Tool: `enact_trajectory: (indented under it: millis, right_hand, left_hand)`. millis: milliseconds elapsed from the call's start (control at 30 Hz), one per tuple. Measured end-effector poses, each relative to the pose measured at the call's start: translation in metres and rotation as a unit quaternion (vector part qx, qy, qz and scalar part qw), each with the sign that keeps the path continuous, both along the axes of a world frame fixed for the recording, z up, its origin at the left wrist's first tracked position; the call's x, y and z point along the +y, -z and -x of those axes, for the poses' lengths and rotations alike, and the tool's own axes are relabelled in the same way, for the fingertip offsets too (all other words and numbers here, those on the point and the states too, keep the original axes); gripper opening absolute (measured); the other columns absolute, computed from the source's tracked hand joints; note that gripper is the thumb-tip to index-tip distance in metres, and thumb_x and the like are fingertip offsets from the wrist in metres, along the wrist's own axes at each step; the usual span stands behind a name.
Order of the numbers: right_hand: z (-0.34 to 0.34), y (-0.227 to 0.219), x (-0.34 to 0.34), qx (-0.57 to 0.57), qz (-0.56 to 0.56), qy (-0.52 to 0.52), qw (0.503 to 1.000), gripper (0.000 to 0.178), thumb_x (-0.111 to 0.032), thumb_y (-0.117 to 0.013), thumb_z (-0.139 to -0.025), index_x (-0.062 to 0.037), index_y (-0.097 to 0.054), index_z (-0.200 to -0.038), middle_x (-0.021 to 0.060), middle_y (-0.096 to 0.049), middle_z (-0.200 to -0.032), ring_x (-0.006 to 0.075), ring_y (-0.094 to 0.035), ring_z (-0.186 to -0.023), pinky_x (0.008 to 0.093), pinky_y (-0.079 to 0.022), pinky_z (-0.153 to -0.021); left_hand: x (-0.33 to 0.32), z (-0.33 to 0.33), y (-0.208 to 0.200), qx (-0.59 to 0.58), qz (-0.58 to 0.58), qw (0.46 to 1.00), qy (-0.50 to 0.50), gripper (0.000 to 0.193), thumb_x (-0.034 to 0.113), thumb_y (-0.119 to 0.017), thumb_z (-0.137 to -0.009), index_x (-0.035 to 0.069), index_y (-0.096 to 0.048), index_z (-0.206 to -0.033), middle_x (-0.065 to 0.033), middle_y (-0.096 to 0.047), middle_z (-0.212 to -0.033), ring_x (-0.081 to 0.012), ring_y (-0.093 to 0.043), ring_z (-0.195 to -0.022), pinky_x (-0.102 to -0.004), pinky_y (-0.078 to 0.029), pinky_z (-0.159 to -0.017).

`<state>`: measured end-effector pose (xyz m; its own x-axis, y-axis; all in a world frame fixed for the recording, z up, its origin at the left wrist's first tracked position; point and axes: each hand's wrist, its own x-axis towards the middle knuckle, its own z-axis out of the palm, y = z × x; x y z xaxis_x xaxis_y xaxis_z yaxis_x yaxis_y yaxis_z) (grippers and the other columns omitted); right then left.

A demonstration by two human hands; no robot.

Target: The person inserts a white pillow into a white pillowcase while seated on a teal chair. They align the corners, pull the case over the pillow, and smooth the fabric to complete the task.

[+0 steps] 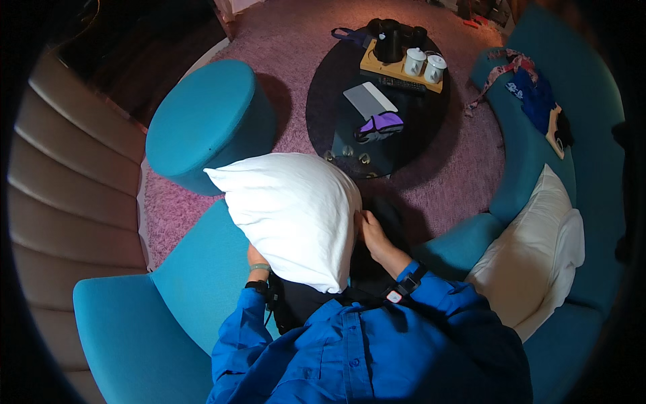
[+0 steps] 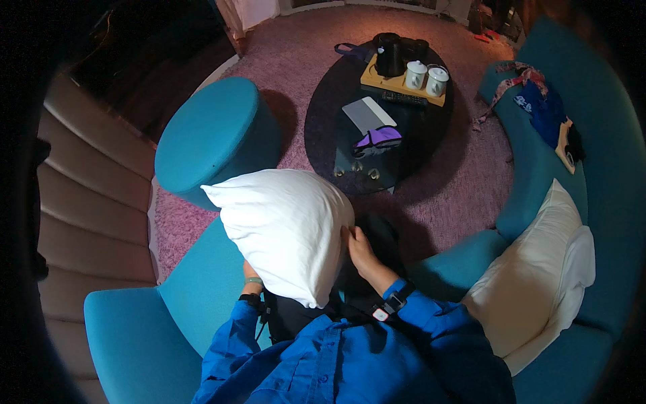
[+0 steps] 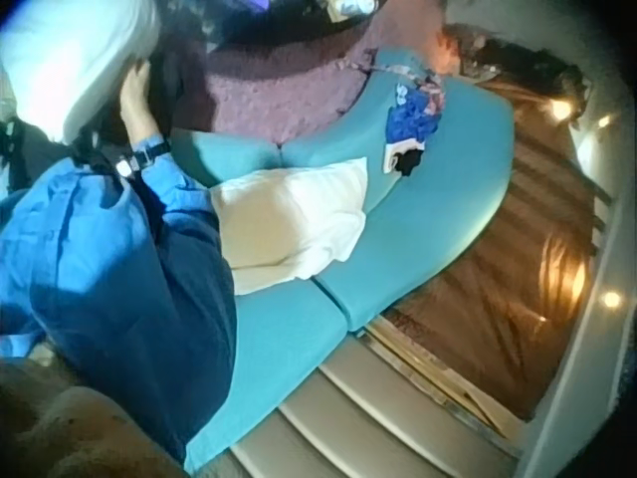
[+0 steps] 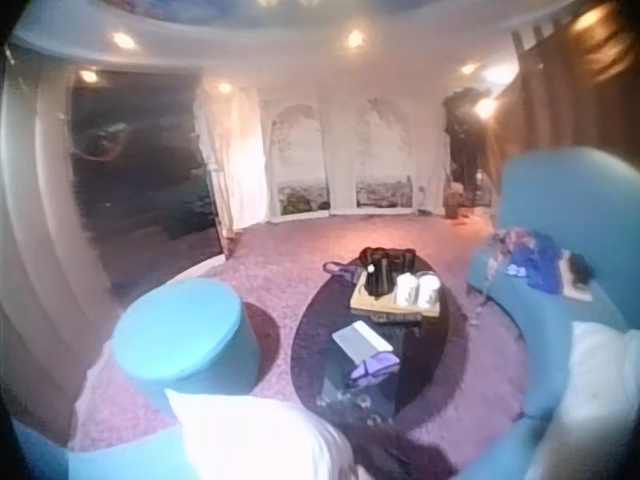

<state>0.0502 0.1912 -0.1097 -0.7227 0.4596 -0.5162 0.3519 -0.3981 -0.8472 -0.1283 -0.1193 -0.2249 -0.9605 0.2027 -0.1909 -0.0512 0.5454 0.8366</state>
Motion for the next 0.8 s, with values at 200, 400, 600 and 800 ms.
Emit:
enact_trajectory:
  millis: [200, 400, 600, 800]
  right_hand:
    - [0.008, 0.013, -0.002, 0.066, -0.067, -0.021, 0.995, 0.033, -0.025, -0.05, -0.101, -0.002, -0.058, -0.123, 0.0124, -0.066, -0.115, 0.0229, -0.059, -0.106, 0.0347, -0.045, -0.094]
    - [-0.003, 0.053, -0.014, -0.015, -0.253, -0.123, 0.959, 0.03, -0.024, -0.049, -0.097, -0.004, -0.059, -0.118, 0.0257, -0.066, -0.108, 0.0425, -0.062, -0.103, 0.045, -0.049, -0.087]
    - [-0.01, 0.069, -0.022, 0.042, -0.262, -0.058, 0.963, 0.025, -0.021, -0.051, -0.097, -0.0013, -0.059, -0.11, 0.0248, -0.066, -0.102, 0.0393, -0.064, -0.1, 0.043, -0.049, -0.085]
    - [-0.026, 0.06, -0.035, 0.007, -0.178, -0.008, 0.984, 0.044, -0.017, -0.059, -0.092, -0.0014, -0.047, -0.131, 0.023, -0.062, -0.113, 0.0337, -0.061, -0.108, 0.0409, -0.048, -0.093]
  left_hand:
    - [-0.005, 0.001, 0.016, 0.056, -0.067, 0.996, -0.022, 0.043, 0.027, -0.05, -0.099, -0.004, -0.054, -0.127, -0.0189, -0.066, -0.118, -0.0273, -0.064, -0.104, -0.0365, -0.052, -0.086]
    - [0.001, 0.008, -0.007, -0.006, -0.141, 0.99, -0.006, 0.038, 0.024, -0.046, -0.101, -0.005, -0.055, -0.124, -0.0184, -0.067, -0.116, -0.0275, -0.065, -0.101, -0.0355, -0.053, -0.084]
    - [0.007, 0.014, -0.013, -0.074, -0.209, 0.974, -0.04, 0.037, 0.021, -0.046, -0.101, -0.006, -0.054, -0.125, -0.0187, -0.066, -0.118, -0.0276, -0.065, -0.104, -0.0358, -0.054, -0.085]
    - [-0.005, 0.014, -0.031, -0.217, -0.223, 0.949, 0.042, 0.048, 0.018, -0.059, -0.095, -0.004, -0.048, -0.136, -0.0166, -0.06, -0.13, -0.0284, -0.06, -0.114, -0.0372, -0.051, -0.093]
